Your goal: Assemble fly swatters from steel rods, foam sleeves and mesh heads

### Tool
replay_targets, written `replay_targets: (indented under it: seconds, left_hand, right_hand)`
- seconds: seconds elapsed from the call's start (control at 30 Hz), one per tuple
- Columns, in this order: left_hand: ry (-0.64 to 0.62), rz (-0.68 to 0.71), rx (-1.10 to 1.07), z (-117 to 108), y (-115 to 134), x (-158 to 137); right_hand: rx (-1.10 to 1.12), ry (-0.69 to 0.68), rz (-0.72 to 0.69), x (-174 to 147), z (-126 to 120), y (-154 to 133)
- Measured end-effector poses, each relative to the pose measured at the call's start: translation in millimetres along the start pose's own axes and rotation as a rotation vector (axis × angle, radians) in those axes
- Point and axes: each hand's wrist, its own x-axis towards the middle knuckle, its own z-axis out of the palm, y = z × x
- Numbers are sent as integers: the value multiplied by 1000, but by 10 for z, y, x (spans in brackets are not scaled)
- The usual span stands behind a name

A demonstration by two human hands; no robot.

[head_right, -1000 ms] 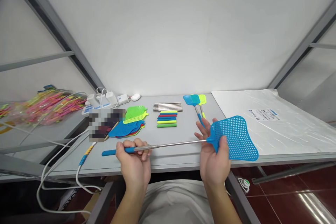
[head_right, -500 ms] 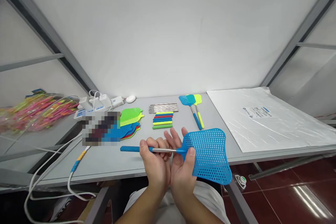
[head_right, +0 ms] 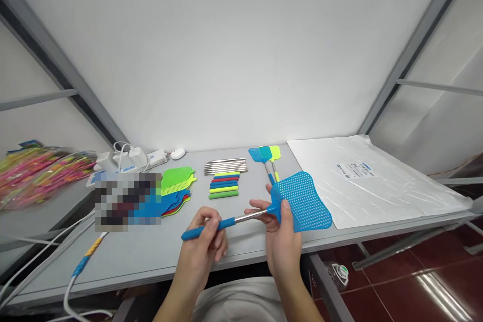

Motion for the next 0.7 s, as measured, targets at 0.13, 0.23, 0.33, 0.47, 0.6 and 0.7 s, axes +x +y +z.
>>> replay_targets:
  seconds: [0.13, 0.23, 0.33, 0.47, 0.6, 0.7]
  left_hand:
    - [-245, -62, 160, -170, 98, 7]
    - [-306, -87, 327, -158, 26, -13]
    - [-260, -36, 390, 39, -160, -79]
    - [-258, 138, 513, 258, -232, -101]
    - [-416, 210, 871, 183, -45, 16]
    - [-457, 324, 1082, 41, 23, 108]
  right_hand:
    - [-52, 32, -128, 150, -105, -145]
    - [-104, -11, -122, 108, -69, -123]
    - [-226, -169, 47, -56, 38, -3]
    - [-438, -295, 127, -165, 77, 88]
    - [-651, -252, -76, 44, -77, 4]
    - [-929, -108, -140, 273, -235, -119]
